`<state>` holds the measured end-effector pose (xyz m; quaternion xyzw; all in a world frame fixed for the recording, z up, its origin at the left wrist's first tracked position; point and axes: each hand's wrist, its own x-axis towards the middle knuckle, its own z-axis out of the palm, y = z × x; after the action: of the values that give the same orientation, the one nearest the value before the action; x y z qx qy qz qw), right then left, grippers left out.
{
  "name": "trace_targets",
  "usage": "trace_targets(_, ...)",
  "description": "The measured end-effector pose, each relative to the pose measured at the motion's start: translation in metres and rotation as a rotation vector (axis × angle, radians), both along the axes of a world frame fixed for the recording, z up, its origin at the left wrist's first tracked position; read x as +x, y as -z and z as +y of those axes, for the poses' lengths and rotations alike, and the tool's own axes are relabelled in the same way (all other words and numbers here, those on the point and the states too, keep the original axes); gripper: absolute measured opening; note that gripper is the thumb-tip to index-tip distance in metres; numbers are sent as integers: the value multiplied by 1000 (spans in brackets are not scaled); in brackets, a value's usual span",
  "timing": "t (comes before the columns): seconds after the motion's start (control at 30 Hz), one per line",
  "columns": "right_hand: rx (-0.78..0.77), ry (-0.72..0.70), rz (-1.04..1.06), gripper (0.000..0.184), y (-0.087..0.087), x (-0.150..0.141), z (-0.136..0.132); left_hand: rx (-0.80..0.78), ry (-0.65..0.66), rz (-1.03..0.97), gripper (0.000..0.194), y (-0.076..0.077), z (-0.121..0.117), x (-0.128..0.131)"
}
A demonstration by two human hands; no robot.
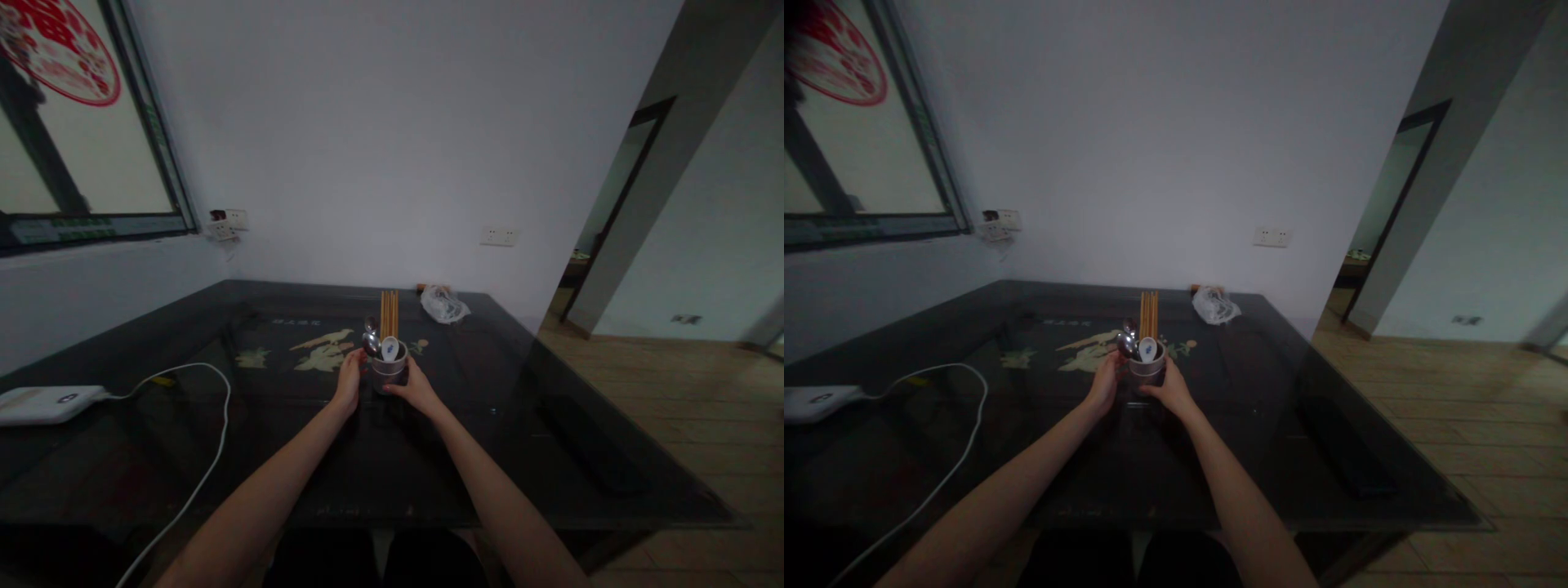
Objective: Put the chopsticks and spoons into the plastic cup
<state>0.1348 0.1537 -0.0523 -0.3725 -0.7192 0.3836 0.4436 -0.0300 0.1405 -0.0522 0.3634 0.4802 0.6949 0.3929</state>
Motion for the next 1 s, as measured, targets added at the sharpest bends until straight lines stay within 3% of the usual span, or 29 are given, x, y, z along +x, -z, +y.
trace_targets(0.43, 23, 30, 80, 87, 7, -10, -2, 20, 128, -150, 29, -1, -12, 23)
trace_targets(0.8, -117, 82, 115, 80, 6, -8, -4, 48, 206, -139, 28, 4, -15, 30)
trace_targets(1.0, -155, 89, 134, 76, -3, 1, -2, 64, 312, -168, 29, 3, -15, 33)
